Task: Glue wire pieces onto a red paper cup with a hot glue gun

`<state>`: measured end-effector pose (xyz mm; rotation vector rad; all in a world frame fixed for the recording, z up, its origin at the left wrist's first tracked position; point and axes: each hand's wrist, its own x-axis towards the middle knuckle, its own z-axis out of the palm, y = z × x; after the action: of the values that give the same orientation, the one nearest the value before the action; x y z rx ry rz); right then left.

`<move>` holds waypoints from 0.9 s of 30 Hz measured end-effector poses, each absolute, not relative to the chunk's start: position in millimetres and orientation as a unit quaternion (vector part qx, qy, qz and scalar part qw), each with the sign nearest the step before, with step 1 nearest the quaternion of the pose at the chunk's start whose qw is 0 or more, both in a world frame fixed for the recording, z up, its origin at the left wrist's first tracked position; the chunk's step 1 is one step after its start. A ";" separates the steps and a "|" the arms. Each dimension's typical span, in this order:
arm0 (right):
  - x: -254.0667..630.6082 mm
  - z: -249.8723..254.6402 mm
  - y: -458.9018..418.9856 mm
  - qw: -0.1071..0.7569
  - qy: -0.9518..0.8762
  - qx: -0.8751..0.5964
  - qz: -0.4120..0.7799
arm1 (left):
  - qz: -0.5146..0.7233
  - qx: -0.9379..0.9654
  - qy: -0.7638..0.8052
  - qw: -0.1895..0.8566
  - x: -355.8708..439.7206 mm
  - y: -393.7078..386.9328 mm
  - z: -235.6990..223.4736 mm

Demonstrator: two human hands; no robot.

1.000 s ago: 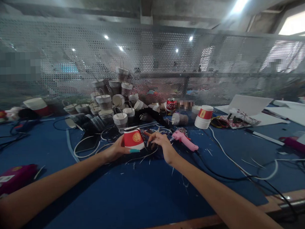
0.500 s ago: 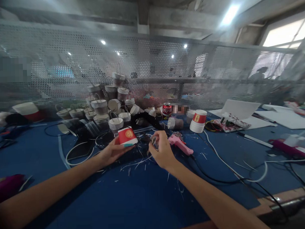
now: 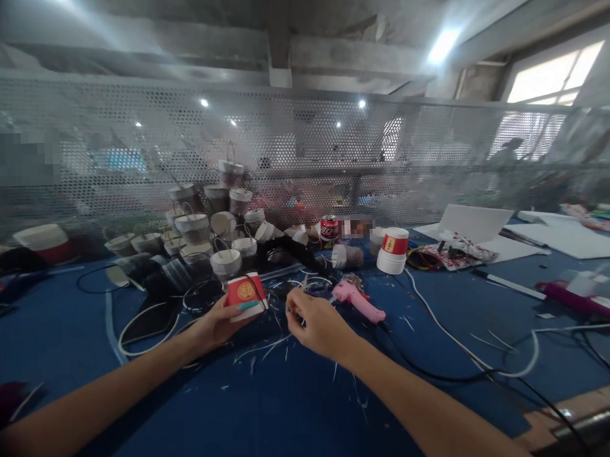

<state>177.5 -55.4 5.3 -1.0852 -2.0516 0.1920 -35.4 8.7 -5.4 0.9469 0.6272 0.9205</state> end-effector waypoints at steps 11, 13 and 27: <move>180.1 12.1 -58.8 0.391 -0.825 -0.404 -0.059 | 0.415 0.434 0.299 0.742 -31.8 6.3 -2.1; 190.3 19.8 -55.5 0.453 -0.785 -0.403 -0.126 | 0.418 0.433 0.292 0.743 -31.8 6.8 -3.4; 188.1 12.7 -48.6 0.443 -0.753 -0.486 -0.028 | 0.410 0.442 0.300 0.739 -33.4 6.1 -2.5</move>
<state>188.1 -48.6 12.7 -1.2056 -1.8668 -0.0698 -33.4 6.1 -2.5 0.9705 0.6594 0.8999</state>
